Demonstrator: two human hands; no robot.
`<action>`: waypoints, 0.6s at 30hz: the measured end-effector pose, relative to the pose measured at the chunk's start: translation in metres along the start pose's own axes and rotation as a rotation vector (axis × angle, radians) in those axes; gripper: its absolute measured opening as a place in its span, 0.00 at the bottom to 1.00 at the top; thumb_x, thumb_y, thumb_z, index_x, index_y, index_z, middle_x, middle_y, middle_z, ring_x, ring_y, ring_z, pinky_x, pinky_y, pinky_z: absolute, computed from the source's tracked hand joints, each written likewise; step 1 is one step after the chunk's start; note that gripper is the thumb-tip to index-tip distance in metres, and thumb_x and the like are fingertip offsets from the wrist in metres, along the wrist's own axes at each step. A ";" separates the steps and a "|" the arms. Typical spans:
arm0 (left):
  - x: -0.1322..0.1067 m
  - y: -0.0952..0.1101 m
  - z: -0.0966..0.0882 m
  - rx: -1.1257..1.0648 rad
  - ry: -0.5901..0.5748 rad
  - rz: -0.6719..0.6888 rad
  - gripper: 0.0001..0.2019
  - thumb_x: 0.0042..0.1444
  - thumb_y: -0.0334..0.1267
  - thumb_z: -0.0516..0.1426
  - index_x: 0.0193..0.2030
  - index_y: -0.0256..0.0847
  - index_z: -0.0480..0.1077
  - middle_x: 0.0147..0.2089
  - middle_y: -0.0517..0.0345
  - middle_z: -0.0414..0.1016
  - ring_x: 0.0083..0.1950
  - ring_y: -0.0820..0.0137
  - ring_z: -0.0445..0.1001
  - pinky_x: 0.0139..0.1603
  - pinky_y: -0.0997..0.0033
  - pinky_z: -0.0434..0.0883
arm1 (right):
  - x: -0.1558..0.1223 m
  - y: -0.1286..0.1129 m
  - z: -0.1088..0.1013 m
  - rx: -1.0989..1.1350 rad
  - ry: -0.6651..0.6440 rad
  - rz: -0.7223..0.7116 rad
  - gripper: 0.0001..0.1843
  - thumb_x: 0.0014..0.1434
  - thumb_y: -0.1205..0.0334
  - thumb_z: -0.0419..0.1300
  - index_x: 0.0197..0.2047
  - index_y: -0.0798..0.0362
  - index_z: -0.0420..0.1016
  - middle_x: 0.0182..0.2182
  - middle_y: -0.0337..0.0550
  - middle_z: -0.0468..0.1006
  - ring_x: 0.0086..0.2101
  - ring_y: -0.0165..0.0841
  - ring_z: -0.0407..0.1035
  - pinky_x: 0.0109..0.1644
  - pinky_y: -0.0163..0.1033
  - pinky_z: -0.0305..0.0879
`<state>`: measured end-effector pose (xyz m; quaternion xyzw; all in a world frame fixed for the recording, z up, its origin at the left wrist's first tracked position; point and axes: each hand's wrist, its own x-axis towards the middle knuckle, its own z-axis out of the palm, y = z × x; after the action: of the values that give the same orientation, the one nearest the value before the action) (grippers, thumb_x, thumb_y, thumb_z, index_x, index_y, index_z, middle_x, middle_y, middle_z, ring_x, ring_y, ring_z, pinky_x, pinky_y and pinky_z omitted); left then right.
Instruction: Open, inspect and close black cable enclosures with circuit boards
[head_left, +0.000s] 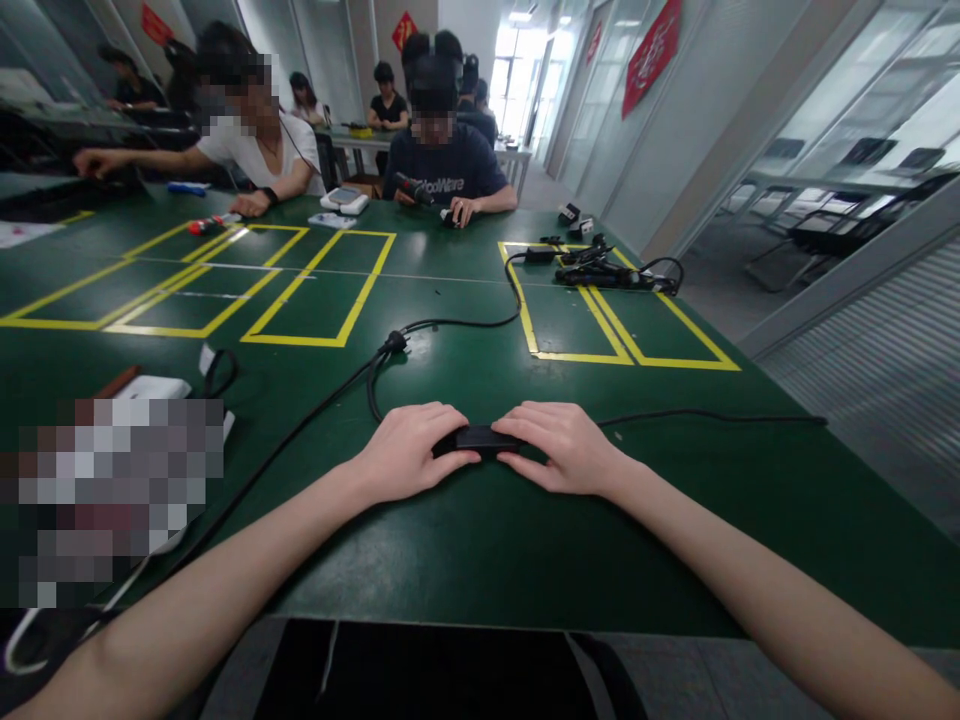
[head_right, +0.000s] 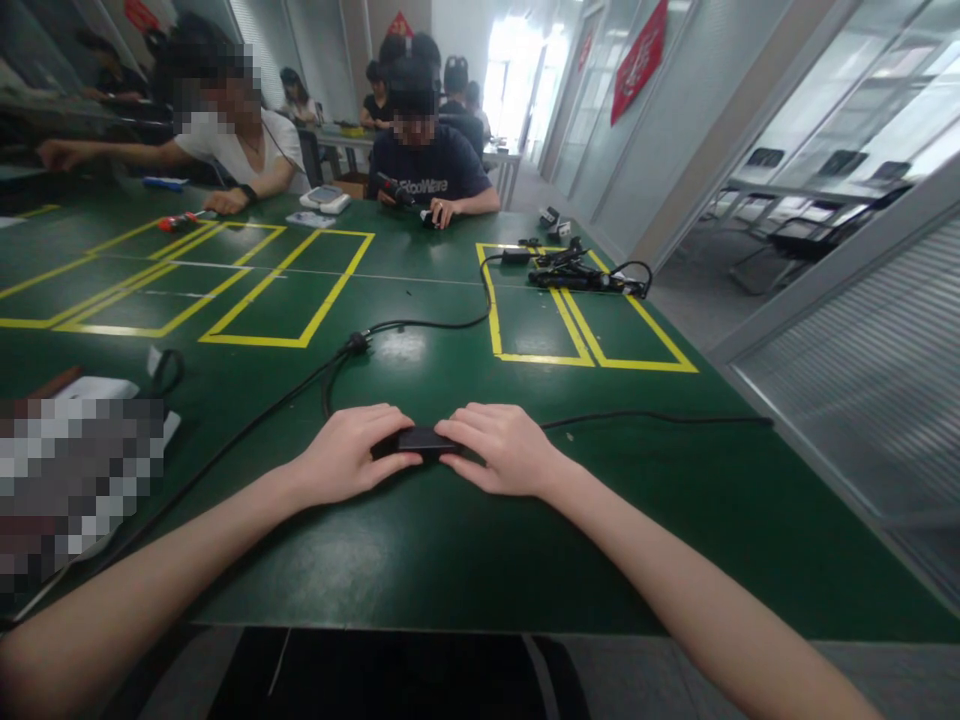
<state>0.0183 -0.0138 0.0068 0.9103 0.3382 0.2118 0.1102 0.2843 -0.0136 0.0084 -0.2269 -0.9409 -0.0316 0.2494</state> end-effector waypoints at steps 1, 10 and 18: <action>0.000 -0.001 0.001 0.005 0.005 0.011 0.15 0.70 0.51 0.58 0.45 0.40 0.73 0.39 0.55 0.79 0.39 0.65 0.78 0.41 0.68 0.70 | 0.000 -0.001 0.001 -0.021 -0.029 -0.001 0.17 0.74 0.54 0.55 0.56 0.57 0.75 0.43 0.52 0.83 0.40 0.38 0.78 0.42 0.41 0.74; 0.002 0.004 0.002 0.031 0.102 0.011 0.24 0.68 0.48 0.60 0.67 0.42 0.68 0.62 0.43 0.76 0.62 0.53 0.73 0.64 0.47 0.70 | -0.007 0.012 -0.008 -0.005 -0.011 0.161 0.21 0.76 0.56 0.50 0.65 0.49 0.74 0.45 0.49 0.82 0.32 0.32 0.76 0.36 0.36 0.71; 0.001 0.004 0.002 0.082 0.204 0.055 0.22 0.68 0.39 0.58 0.67 0.42 0.69 0.72 0.41 0.66 0.74 0.50 0.61 0.74 0.38 0.60 | -0.057 0.104 -0.044 0.010 0.654 0.922 0.31 0.70 0.43 0.48 0.62 0.56 0.74 0.44 0.55 0.80 0.30 0.37 0.73 0.32 0.43 0.70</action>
<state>0.0219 -0.0167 0.0068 0.8966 0.3309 0.2925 0.0319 0.3945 0.0486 0.0132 -0.5917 -0.6183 0.0165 0.5170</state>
